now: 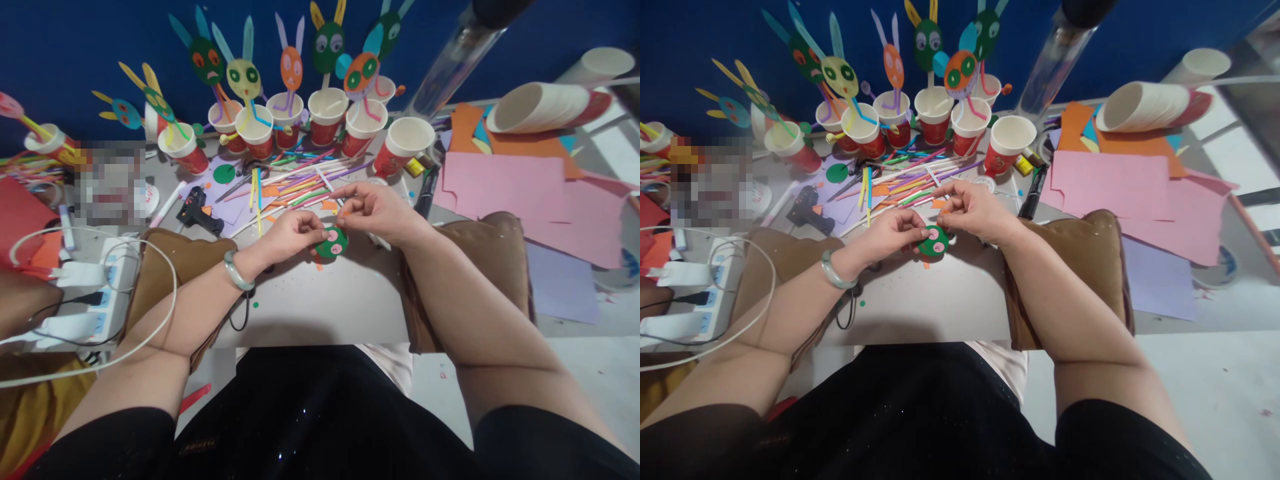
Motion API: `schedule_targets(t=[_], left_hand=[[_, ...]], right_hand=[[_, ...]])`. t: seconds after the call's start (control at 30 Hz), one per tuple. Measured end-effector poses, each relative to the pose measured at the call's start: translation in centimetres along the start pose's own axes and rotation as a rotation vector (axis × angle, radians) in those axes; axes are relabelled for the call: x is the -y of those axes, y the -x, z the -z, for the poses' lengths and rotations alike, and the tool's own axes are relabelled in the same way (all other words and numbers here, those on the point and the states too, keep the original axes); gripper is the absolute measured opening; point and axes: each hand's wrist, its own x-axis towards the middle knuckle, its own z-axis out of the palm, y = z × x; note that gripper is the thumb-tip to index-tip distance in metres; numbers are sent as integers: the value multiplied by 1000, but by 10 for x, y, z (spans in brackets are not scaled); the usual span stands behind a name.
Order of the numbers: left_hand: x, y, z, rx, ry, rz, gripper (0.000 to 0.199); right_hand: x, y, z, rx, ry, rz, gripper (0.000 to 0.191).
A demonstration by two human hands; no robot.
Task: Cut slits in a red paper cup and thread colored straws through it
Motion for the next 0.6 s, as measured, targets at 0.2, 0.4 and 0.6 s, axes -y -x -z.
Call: schedule_targets(t=[0.2, 0.4, 0.6], left_hand=[[3, -1, 1, 25, 24, 1, 42], [1, -1, 0, 23, 26, 32, 38], [-3, 1, -1, 21, 39, 47, 36]], right_hand=[[-1, 0, 2, 30, -10, -13, 50], [0, 1, 4, 89, -52, -17, 51], [0, 0, 6, 87, -73, -10, 50]])
